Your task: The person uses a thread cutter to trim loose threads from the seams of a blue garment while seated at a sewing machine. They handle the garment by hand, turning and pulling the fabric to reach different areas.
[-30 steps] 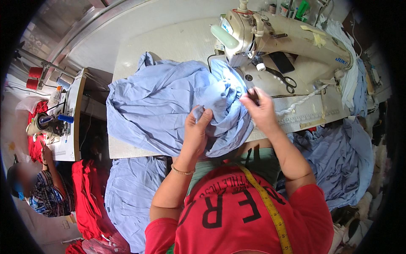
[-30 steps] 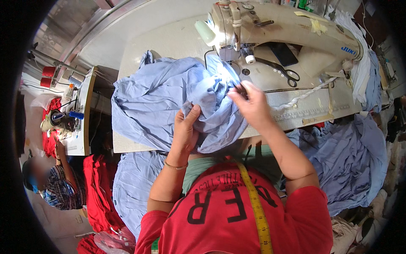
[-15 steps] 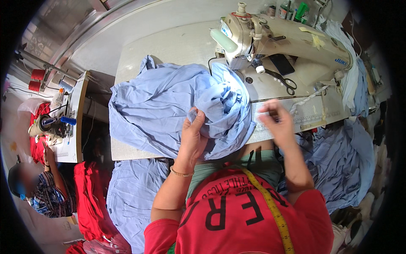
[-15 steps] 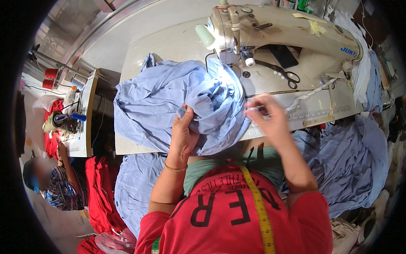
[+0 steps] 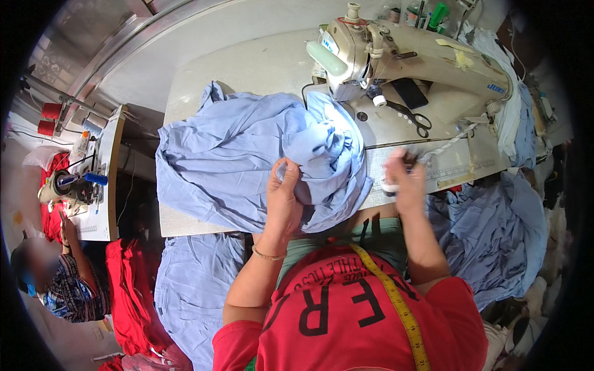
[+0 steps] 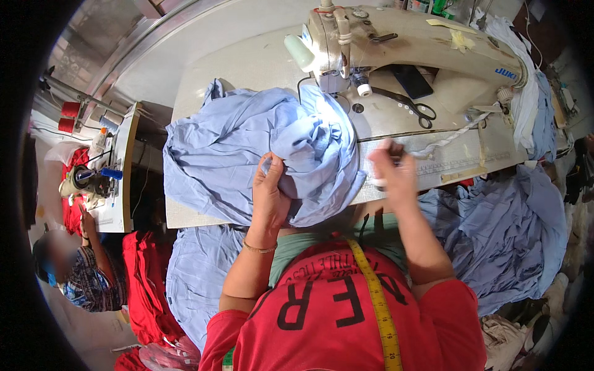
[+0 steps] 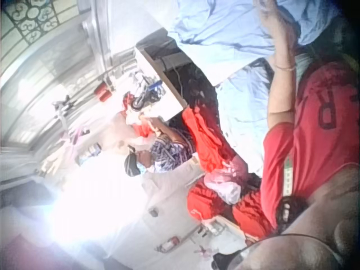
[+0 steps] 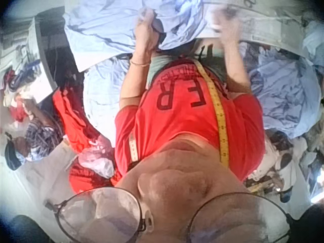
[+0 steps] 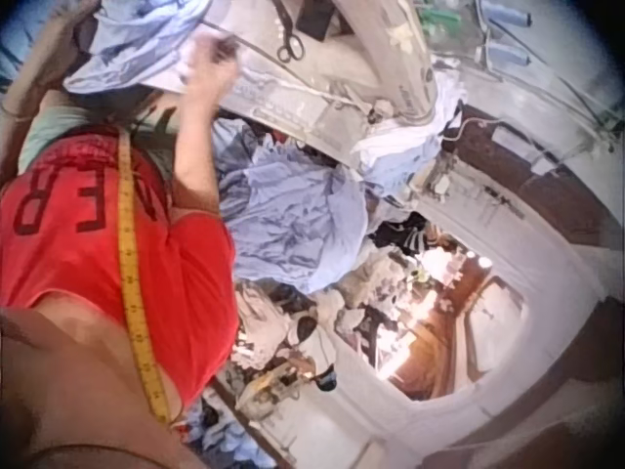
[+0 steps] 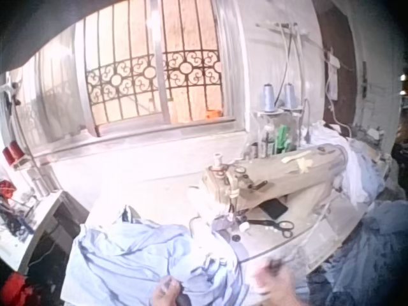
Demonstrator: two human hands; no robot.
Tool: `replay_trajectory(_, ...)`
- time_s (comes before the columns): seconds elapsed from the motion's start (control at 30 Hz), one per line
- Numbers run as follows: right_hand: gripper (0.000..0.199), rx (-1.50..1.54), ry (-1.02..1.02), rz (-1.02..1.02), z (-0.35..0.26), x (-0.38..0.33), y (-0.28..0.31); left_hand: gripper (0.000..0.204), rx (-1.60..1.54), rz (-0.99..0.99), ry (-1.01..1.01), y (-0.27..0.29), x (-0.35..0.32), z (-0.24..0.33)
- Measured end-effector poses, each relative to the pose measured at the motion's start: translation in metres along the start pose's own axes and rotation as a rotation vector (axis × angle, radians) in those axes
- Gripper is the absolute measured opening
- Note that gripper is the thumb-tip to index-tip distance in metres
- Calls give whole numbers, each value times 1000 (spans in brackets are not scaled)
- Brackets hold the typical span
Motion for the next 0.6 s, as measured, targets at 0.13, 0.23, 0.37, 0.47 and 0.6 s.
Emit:
replay_trajectory(0.13, 22, -669, 6, -308, -23, 1, 87, 19, -56, -24, 51, 4, 0, 1)
replay_trajectory(0.23, 31, -1290, 208, 39, -81, -21, 104, 26, 37, -85, 23, -4, -8, 5)
replay_trajectory(0.37, 22, -827, 144, 61, -58, -15, 108, 28, 172, -125, 75, -22, -12, 6)
replay_trajectory(0.47, 11, -459, 151, -185, -38, -18, 48, 25, 323, -167, 107, -13, -8, 0)
replay_trajectory(0.6, 11, -458, 297, -606, -40, -25, -66, 22, 293, -141, 116, -11, -9, 3)
Point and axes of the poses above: each hand's wrist, its own x-axis towards the middle knuckle, its own y-axis out of the back of the hand, z = x × y, the point moved 10 cm from there along x, towards the middle knuckle, and after that the axes turned 6 degrees about y, right-handed, at the moved point
